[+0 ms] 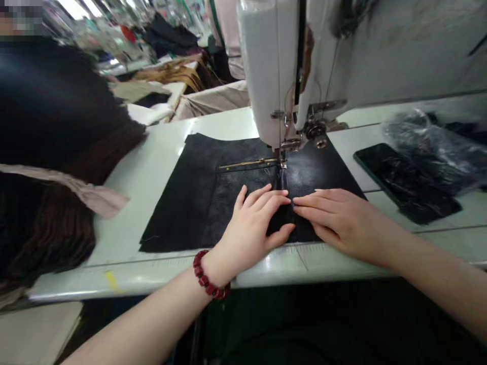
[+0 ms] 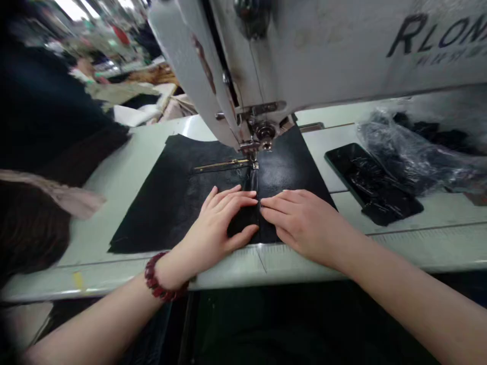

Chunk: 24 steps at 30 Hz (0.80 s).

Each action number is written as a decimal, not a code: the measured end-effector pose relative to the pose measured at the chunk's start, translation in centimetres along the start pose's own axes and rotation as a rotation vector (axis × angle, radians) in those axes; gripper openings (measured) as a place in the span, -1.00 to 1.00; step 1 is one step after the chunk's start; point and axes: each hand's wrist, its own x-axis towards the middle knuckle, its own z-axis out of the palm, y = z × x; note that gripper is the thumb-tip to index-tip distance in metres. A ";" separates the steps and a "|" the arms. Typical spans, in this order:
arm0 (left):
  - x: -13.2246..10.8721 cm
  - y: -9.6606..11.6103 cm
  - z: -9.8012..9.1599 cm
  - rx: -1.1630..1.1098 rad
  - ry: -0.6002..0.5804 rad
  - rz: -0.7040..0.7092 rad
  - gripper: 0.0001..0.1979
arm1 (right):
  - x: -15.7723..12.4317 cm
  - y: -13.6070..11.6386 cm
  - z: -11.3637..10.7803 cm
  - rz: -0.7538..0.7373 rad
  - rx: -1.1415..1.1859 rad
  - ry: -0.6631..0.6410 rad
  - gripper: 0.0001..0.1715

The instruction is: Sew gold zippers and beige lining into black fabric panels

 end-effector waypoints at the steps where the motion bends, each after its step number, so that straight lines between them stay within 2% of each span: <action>1: 0.0 0.0 0.0 -0.003 0.003 0.001 -0.62 | 0.0 0.1 -0.1 -0.002 0.010 -0.005 -0.59; 20: 0.0 0.0 0.0 -0.006 0.013 0.002 -0.58 | 0.6 0.1 -0.9 -0.046 -0.016 -0.067 -0.66; 24: 0.0 -0.2 0.0 0.004 0.003 0.012 -0.63 | 0.8 0.7 -1.2 -0.011 0.067 -0.087 -0.67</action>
